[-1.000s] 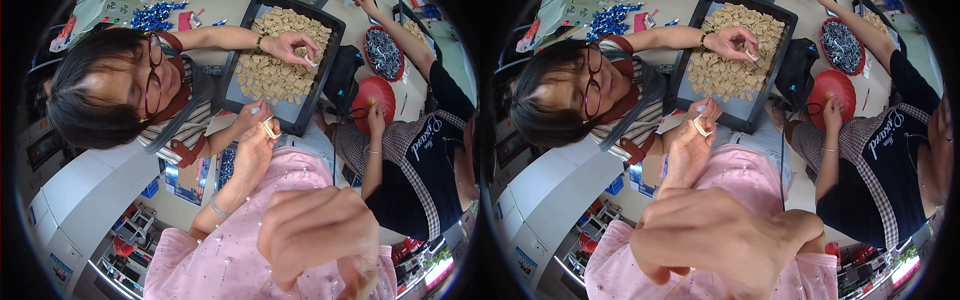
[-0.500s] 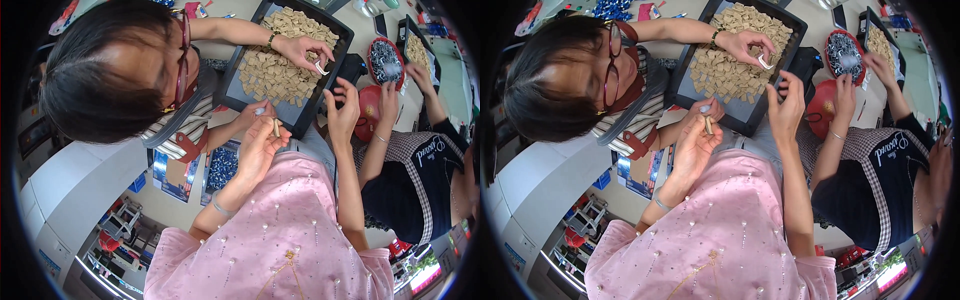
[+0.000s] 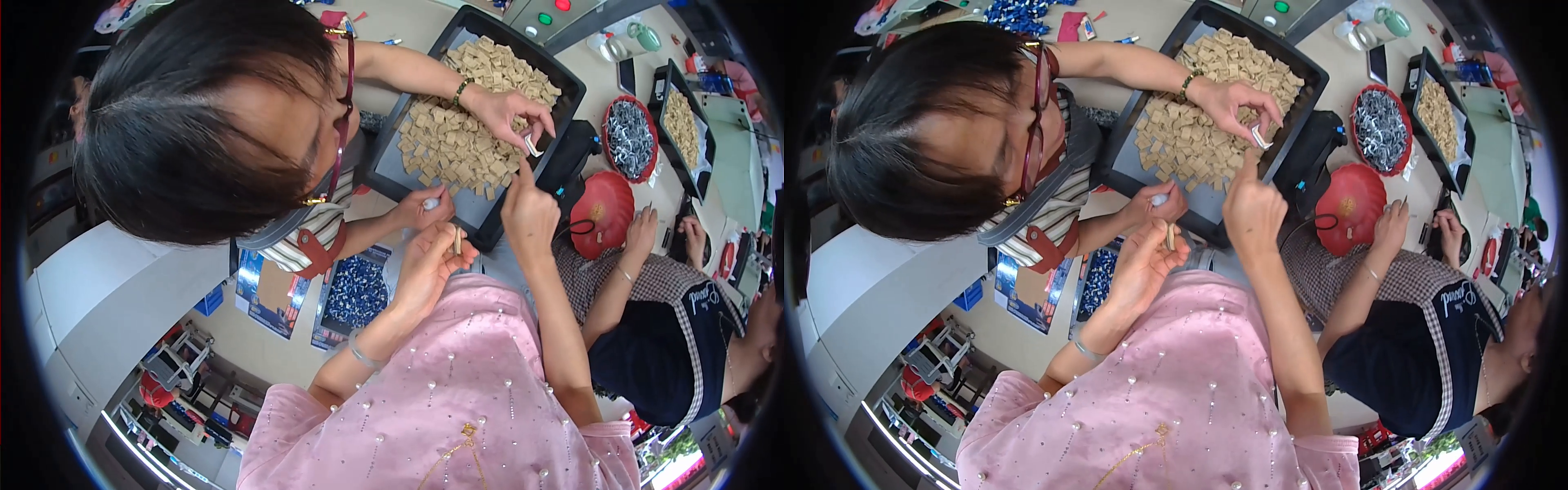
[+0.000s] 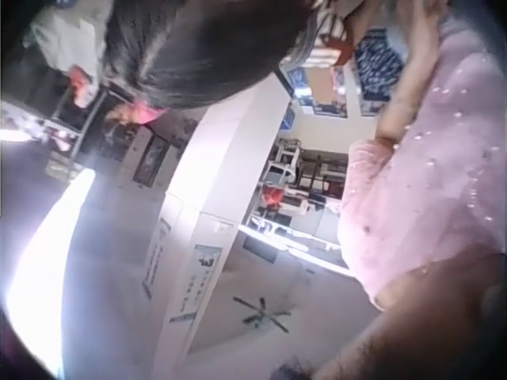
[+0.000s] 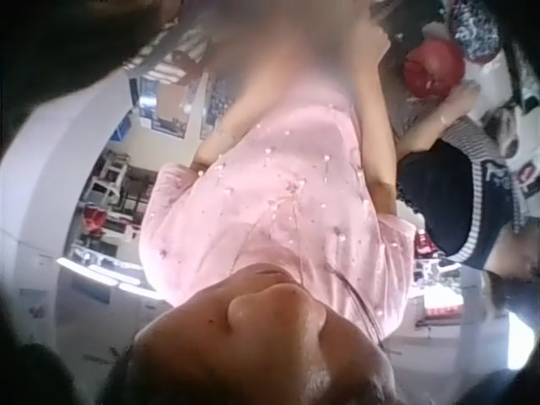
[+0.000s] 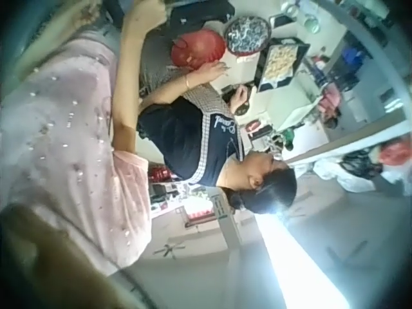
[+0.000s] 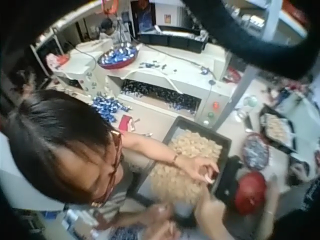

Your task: The person assembles small plastic shells and metal contacts into electronic components by hand at a factory workbench, using an adhesive applicator to join the parts.

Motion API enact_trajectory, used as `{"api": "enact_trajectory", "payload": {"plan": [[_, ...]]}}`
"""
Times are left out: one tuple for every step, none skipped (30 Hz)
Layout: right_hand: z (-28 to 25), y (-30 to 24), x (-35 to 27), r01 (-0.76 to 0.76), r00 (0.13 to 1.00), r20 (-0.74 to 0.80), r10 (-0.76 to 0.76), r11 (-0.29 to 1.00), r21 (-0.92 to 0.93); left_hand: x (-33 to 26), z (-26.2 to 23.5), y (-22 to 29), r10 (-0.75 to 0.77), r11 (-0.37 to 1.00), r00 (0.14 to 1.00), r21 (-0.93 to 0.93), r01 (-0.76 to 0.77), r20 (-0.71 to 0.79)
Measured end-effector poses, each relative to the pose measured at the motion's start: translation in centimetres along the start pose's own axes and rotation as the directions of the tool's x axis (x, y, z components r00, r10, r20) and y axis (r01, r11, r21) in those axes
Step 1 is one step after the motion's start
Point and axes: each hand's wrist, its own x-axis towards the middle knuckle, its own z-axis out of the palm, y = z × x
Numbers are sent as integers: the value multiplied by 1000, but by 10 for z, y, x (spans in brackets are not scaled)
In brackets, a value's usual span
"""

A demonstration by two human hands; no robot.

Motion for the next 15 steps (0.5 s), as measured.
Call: {"api": "enact_trajectory", "payload": {"plan": [[3,-4,0,16,1000,11,-16,1000,19,0,-1,-2,-11,1000,1000,-6,11,18],[4,-7,2,8,999,48,-8,1000,5,0,0,-3,-10,1000,1000,-12,10,27],[6,-10,3,8,999,44,-8,1000,2,1,-1,-3,-10,1000,999,-12,10,32],[8,-11,6,-8,999,34,9,999,-33,2,-1,-4,-9,1000,999,-3,9,34],[11,-12,8,-25,999,23,27,997,-68,3,-2,-5,-9,1000,999,7,9,37],[12,-12,10,-26,999,23,28,998,-64,3,-3,-5,-9,1000,999,10,8,35],[14,-11,12,-27,999,20,29,996,-81,4,-3,-5,-7,1000,999,16,7,33],[15,-11,13,-28,999,17,30,995,-98,5,-4,-6,-7,1000,999,23,6,31],[16,-10,15,-31,999,18,33,995,-98,5,-3,-6,-10,1000,999,24,9,32],[17,-9,16,-24,1000,11,25,994,-104,6,-3,-6,-13,1000,999,28,12,31],[17,-8,16,-17,1000,5,18,994,-109,6,-2,-7,-16,999,999,32,15,31],[18,-7,18,-19,1000,3,19,994,-109,8,-2,-7,-16,999,999,33,15,33],[19,-6,20,-13,1000,13,14,994,-111,9,-2,-8,-20,999,999,30,19,39],[20,-5,21,-6,1000,22,9,993,-114,10,-2,-8,-23,999,999,27,22,45],[21,-4,21,-7,1000,23,9,994,-113,11,-3,-9,-23,999,999,28,22,44]]}}
